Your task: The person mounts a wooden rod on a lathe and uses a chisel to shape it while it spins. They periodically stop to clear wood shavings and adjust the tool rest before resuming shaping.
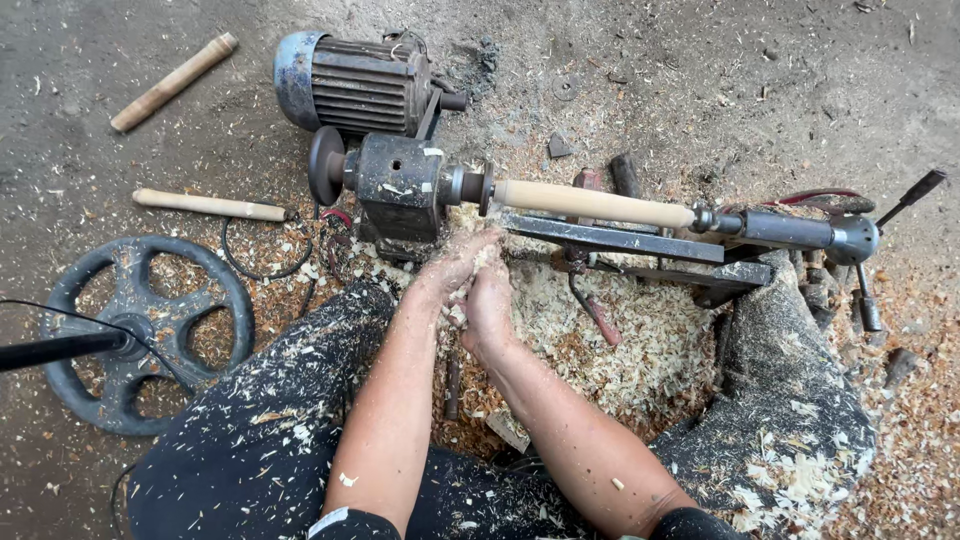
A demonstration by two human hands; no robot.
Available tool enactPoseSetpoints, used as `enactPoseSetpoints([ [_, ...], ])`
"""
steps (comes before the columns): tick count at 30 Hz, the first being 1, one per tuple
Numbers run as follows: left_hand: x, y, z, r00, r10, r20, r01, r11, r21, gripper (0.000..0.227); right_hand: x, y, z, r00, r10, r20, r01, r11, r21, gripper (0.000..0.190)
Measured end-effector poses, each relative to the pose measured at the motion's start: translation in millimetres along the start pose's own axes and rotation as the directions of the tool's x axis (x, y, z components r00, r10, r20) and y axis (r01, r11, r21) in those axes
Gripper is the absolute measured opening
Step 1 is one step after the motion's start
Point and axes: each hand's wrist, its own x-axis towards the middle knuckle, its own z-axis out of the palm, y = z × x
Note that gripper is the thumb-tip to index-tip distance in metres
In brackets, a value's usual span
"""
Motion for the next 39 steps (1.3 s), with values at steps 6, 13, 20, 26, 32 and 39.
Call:
enactPoseSetpoints([
  [6,12.6,-6.9,0.8,0.999,0.026,0.023,-0.026,1.000,-0.011,0.060,-15.4,-21.1,8.1,1.000,-0.011,-0.019,0.011,1.000,-0.025,0.053],
  [13,27.3,-22.0,-8.0,0.999,0.026,0.026,-0.026,1.000,0.001,0.059,4.8,0.2,2.4,0.998,-0.057,0.017,0.056,0.997,0.048,0.046],
  [20,33.9,-26.0,0.0,0.996,0.056,0.069,-0.054,0.998,-0.030,0.059,0.9,-9.8,-5.2,0.999,0.042,0.034,-0.044,0.998,0.048,0.048],
  [26,40.0,-50.3,6.7,0.995,0.035,0.089,-0.031,0.999,-0.042,0.059,-21.7,-24.2,-9.5,0.998,0.055,-0.019,-0.054,0.996,0.069,0.035],
  [32,62.1,-60.6,26.0,0.993,0.060,0.098,-0.057,0.998,-0.035,0.059,-16.4,-35.0,-31.9,1.000,-0.002,-0.023,0.002,1.000,0.019,0.028],
  [39,91.0,-78.2,81.9,0.992,0.039,0.118,-0.042,0.999,0.018,0.059,0.3,-42.2,-84.4,0.997,0.069,-0.044,-0.067,0.997,0.047,0.029],
])
